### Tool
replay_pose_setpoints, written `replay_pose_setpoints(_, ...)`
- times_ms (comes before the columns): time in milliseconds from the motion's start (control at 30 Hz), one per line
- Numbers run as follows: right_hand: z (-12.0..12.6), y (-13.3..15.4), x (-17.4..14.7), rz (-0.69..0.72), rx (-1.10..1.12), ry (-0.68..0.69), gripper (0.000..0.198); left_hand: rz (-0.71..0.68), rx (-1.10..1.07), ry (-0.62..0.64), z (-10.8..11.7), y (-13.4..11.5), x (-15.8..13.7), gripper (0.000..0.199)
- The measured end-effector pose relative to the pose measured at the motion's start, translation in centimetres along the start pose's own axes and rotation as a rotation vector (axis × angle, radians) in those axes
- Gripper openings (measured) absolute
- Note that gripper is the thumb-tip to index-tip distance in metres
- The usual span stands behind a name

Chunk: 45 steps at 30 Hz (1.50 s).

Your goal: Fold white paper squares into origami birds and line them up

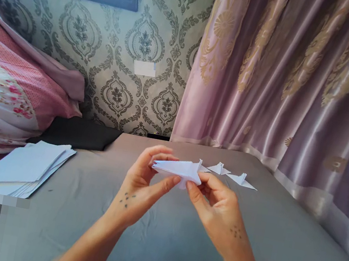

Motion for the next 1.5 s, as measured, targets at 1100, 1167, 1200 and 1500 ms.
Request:
replay_pose_setpoints(1100, 0.2, 3.4, -1.7, 0.521, -0.317, -0.273, 0.016, -0.080, -0.223, 0.115, -2.0, 0.5, -0.6, 0.016)
replay_pose_setpoints(1167, 0.2, 3.5, -1.7, 0.526, -0.327, -0.262, 0.017, -0.109, -0.195, 0.112, -1.9, 0.2, -0.8, 0.018)
replay_pose_setpoints(1200, 0.1, 3.6, -1.8, 0.531, -0.327, -0.258, 0.018, -0.121, -0.186, 0.112, -1.9, 0.1, -0.8, 0.019)
replay_pose_setpoints(1500, -0.2, 3.1, -1.8, 0.477, -0.236, -0.248, 0.021, -0.137, -0.135, 0.106, -2.0, -0.6, -1.1, 0.020)
Point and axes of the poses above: each hand's wrist, its own x-axis towards the middle knuckle, its own z-axis out of the back of the hand, y = z × x, the point moved 4 cm from there along x, towards the middle knuckle, and after that the axes turned 5 degrees about z, right-handed, at the moved point
